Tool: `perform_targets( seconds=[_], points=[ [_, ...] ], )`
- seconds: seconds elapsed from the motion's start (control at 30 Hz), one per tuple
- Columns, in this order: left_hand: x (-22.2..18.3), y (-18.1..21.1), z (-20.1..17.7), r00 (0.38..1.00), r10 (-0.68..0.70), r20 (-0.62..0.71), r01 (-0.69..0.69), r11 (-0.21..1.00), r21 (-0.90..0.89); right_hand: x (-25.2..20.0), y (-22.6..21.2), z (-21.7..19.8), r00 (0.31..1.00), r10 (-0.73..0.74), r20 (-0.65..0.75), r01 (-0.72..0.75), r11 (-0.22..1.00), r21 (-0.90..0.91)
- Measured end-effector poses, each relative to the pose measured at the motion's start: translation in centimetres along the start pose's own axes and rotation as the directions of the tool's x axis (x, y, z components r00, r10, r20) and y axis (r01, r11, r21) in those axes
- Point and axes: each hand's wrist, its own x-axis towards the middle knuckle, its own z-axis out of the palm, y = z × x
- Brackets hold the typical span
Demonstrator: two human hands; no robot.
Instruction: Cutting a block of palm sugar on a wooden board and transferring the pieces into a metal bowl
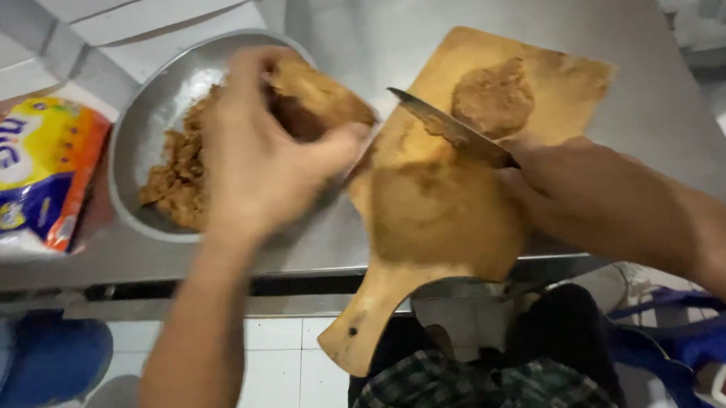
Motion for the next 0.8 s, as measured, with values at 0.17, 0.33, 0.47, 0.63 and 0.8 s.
perform_targets(
  seconds=[0.17, 0.33, 0.47, 0.63, 0.8],
  points=[
    [2.9, -3.4, -5.3, 0.984, -0.177, 0.013, 0.158, 0.909, 0.386, 0.8, 1.9, 1.1, 0.999, 0.036, -0.02, -0.035, 0.998, 0.049],
    [5.8, -8.8, -4.4, 0.915, -0.354, 0.193, 0.102, 0.667, 0.738, 0.3, 3.5, 0.8, 0.966, 0.012, -0.259, 0.049, 0.972, 0.228],
    [5.2, -6.1, -1.6, 0.971, -0.101, 0.215, -0.087, 0.688, 0.72, -0.4, 4.5, -1.0, 0.972, 0.065, -0.227, 0.02, 0.936, 0.352],
    [4.0, 0.2, 8.5, 0.86, 0.395, 0.324, -0.443, 0.892, 0.088, -0.8, 4.7, -1.7, 0.978, 0.136, -0.159, -0.057, 0.906, 0.42],
    [4.3, 4.7, 13.0, 0.75, 0.369, 0.548, -0.435, 0.9, -0.011, -1.4, 5.5, -1.5, 0.968, 0.157, -0.196, -0.067, 0.913, 0.402]
  ],
)
